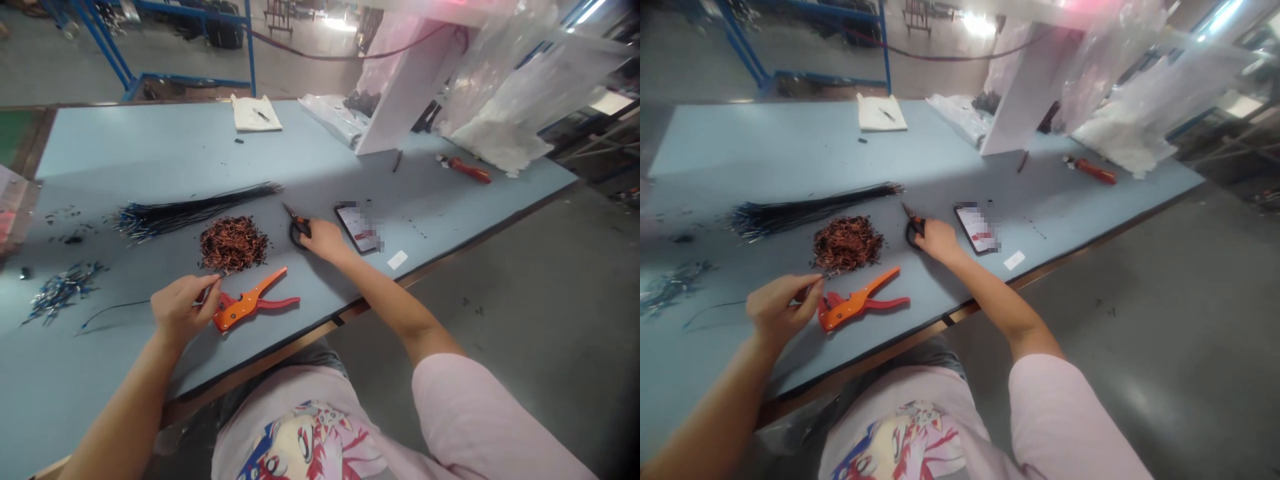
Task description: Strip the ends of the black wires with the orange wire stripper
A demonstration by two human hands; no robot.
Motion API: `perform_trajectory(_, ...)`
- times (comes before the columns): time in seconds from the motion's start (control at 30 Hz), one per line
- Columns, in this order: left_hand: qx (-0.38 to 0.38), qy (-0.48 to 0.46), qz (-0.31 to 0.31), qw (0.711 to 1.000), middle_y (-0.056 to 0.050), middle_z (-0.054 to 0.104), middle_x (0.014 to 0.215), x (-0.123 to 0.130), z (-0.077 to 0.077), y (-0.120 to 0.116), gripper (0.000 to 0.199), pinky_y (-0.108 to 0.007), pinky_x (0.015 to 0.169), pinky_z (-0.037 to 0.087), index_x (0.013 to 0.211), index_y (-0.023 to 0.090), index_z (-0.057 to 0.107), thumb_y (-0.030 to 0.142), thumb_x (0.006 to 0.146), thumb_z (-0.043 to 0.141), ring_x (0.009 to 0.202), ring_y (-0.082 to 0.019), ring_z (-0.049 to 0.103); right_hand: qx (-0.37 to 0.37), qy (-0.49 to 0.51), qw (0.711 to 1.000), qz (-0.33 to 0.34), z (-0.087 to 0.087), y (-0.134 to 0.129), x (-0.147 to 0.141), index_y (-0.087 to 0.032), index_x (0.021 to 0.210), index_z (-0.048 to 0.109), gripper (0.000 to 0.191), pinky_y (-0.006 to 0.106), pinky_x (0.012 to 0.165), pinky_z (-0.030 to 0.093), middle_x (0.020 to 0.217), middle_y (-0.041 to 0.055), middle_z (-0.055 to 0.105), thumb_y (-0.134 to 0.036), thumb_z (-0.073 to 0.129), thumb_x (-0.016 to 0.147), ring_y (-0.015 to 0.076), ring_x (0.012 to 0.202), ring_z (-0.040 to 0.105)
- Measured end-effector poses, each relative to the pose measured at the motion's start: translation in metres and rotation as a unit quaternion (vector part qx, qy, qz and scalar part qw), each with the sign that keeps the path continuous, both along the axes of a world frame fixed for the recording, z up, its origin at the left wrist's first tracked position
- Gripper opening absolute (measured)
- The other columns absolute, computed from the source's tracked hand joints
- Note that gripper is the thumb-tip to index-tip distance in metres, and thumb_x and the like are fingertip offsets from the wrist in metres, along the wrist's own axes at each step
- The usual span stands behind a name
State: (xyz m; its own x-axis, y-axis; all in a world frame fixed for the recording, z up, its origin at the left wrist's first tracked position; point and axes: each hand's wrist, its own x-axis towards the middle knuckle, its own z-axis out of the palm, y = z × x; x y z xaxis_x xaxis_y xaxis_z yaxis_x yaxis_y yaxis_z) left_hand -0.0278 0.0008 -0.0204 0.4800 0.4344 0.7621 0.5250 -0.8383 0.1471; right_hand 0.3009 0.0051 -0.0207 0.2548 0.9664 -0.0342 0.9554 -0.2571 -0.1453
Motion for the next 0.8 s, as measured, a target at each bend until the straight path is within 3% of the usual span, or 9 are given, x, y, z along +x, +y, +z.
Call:
perform_trajectory(0.13, 0.008, 0.01, -0.006, 1.0, 0.006, 0.055, 0.054, 0.0, 0.0, 0.0, 0.003, -0.02, 0.052, 0.038, 0.087, 0.018, 0.069, 0.015, 0.088, 0.068, 0.047, -0.009, 0.051, 0.024, -0.023, 0.998, -0.061, 0.004, 0.01, 0.011, -0.009, 0.12, 0.068, 0.042, 0.037, 0.08, 0.052, 0.112, 0.0216, 0.073, -0.037, 0.047, 0.097, 0.0338, 0.102, 0.071)
perform_trajectory(0.37, -0.002, 0.034, -0.016, 0.999, 0.005, 0.059, 0.056, 0.0, 0.0, 0.0, 0.006, -0.021, 0.051, 0.037, 0.086, 0.016, 0.07, 0.015, 0.09, 0.065, 0.049, -0.01, 0.053, 0.017, -0.045, 0.995, -0.087, 0.007, 0.074, 0.049, -0.01, 0.124, 0.07, 0.036, 0.041, 0.087, 0.052, 0.115, 0.023, 0.072, -0.023, 0.053, 0.095, 0.0349, 0.108, 0.07)
perform_trajectory(0.47, -0.006, 0.036, -0.016, 0.999, 0.004, 0.059, 0.057, -0.001, -0.001, 0.0, 0.006, -0.022, 0.05, 0.037, 0.087, 0.015, 0.07, 0.014, 0.09, 0.065, 0.049, -0.01, 0.053, 0.034, -0.061, 0.995, -0.07, 0.003, 0.078, 0.053, -0.007, 0.128, 0.067, 0.038, 0.043, 0.091, 0.05, 0.127, 0.0265, 0.066, -0.02, 0.05, 0.096, 0.0369, 0.118, 0.063)
perform_trajectory(0.53, -0.01, 0.039, -0.018, 0.999, 0.004, 0.059, 0.058, -0.001, -0.002, 0.0, 0.006, -0.022, 0.05, 0.037, 0.087, 0.015, 0.07, 0.014, 0.09, 0.066, 0.049, -0.01, 0.054, 0.045, -0.066, 0.996, -0.038, 0.001, 0.074, 0.052, -0.011, 0.13, 0.066, 0.039, 0.041, 0.093, 0.049, 0.133, 0.0228, 0.064, -0.02, 0.046, 0.098, 0.0349, 0.123, 0.059)
perform_trajectory(0.63, -0.011, 0.046, -0.023, 0.999, 0.003, 0.061, 0.059, -0.001, -0.005, 0.0, 0.005, -0.023, 0.05, 0.037, 0.087, 0.015, 0.07, 0.015, 0.09, 0.067, 0.051, -0.011, 0.055, 0.037, -0.063, 0.997, 0.011, -0.001, 0.07, 0.049, -0.019, 0.123, 0.071, 0.037, 0.036, 0.092, 0.049, 0.13, 0.0147, 0.067, -0.021, 0.041, 0.1, 0.0292, 0.117, 0.063)
perform_trajectory(0.8, -0.014, 0.056, -0.022, 0.998, 0.003, 0.062, 0.059, -0.001, -0.006, 0.0, 0.005, -0.023, 0.05, 0.037, 0.087, 0.016, 0.07, 0.016, 0.091, 0.066, 0.052, -0.012, 0.056, -0.012, -0.076, 0.996, 0.04, 0.0, 0.078, 0.062, -0.015, 0.11, 0.078, 0.039, 0.036, 0.083, 0.049, 0.121, 0.0178, 0.071, -0.012, 0.042, 0.095, 0.0294, 0.104, 0.068)
